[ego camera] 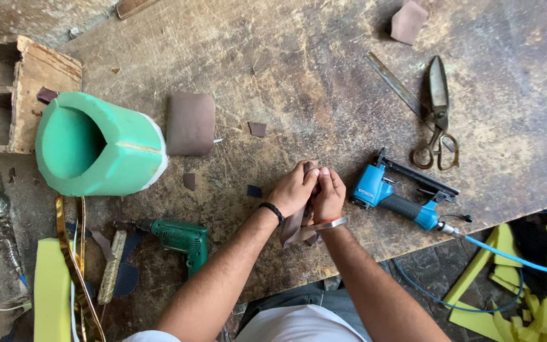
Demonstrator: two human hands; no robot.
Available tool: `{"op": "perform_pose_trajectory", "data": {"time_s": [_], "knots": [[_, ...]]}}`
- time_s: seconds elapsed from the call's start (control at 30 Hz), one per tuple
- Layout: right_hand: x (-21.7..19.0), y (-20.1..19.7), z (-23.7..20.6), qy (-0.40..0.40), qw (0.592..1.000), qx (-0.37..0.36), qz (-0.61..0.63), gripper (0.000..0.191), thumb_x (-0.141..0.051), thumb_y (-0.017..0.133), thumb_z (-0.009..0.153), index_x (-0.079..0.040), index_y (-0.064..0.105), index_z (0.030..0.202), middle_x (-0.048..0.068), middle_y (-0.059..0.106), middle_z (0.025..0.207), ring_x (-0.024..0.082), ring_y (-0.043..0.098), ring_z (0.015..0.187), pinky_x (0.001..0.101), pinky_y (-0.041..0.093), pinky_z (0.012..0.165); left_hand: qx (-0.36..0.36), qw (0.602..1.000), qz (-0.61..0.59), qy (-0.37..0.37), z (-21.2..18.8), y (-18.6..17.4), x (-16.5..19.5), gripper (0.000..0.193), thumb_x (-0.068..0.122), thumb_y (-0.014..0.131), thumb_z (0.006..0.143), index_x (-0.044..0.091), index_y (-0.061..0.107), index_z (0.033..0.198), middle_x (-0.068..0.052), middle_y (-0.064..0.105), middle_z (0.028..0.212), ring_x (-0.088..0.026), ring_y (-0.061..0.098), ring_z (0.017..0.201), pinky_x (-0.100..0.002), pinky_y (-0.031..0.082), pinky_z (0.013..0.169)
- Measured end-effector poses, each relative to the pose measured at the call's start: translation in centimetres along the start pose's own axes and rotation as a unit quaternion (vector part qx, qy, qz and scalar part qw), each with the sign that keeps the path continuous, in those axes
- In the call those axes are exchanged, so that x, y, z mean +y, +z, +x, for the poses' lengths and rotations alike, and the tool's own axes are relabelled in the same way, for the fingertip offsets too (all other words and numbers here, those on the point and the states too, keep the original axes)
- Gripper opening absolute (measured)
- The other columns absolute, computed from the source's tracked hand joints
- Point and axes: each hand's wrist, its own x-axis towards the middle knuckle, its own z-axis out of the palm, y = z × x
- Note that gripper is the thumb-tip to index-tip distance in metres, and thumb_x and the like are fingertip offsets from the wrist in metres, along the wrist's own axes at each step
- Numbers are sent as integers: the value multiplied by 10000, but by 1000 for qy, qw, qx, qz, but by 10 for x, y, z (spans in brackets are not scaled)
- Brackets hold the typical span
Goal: The person staples brown fabric pieces together to form a small cushion, then attaches a gold ribbon trim around the edges using a pneumatic staple gun. The finished cushion is placed on the workbench.
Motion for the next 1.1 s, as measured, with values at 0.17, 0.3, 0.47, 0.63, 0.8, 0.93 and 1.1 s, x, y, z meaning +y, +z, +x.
{"op": "perform_pose_trajectory", "data": {"time_s": [0.17, 0.3, 0.47, 0.63, 0.8, 0.93, 1.1], "knots": [[-121, -26, -26, -49, 844, -31, -534, 264, -280, 674, 988, -32, 644, 901, 105, 641, 734, 244, 602, 658, 361, 481, 634, 64, 993, 95, 27, -1, 15, 13, 441, 280, 596, 984, 135, 546, 1398, -186, 730, 1096, -359, 724, 982, -457, 587, 822], [-194, -72, -43, -220, 680, 15, -700, 678, -278, 905, 684, 25, 578, 1193, 280, 633, 1107, 435, 611, 1031, 482, 510, 873, 75, 988, 123, 61, -1, 21, 24, 431, 247, 637, 966, 157, 569, 1382, -166, 741, 1054, -342, 724, 909, -447, 585, 745], [-203, -76, -28, -81, 624, -69, -774, 874, -170, 842, 739, 12, 414, 1480, 262, 676, 1193, 425, 662, 1089, 478, 532, 947, 18, 992, 125, -23, -7, 18, 34, 463, 232, 589, 1011, 211, 519, 1468, -147, 732, 972, -286, 690, 753, -432, 551, 636], [-223, -61, -33, 55, 634, -78, -767, 711, -341, 841, 809, -107, 533, 1406, 223, 732, 1067, 409, 709, 991, 510, 562, 852, 23, 994, 104, 22, -12, 15, 37, 494, 194, 615, 981, 193, 485, 1458, -94, 708, 1058, -210, 685, 740, -382, 552, 597], [-233, -45, -41, 4, 788, -151, -596, 461, -375, 841, 687, -83, 768, 1036, 149, 804, 857, 286, 792, 775, 411, 604, 725, 21, 994, 104, 25, -11, 14, 35, 491, 147, 570, 1002, 221, 479, 1479, -78, 716, 1064, -217, 696, 755, -401, 553, 610], [-229, -34, -38, -69, 754, -150, -636, 438, -400, 862, 719, -41, 774, 953, 178, 766, 789, 276, 774, 728, 393, 598, 660, 23, 984, 174, 5, -11, 18, 33, 532, 103, 577, 989, 245, 476, 1491, -108, 723, 972, -241, 716, 792, -405, 563, 667], [-229, -29, -37, -45, 754, -134, -642, 413, -374, 855, 712, -30, 769, 923, 179, 758, 755, 285, 771, 691, 412, 593, 655, 36, 988, 140, 45, -4, 20, 30, 530, 96, 595, 971, 209, 473, 1474, -108, 710, 1047, -250, 723, 893, -410, 582, 720]]}}
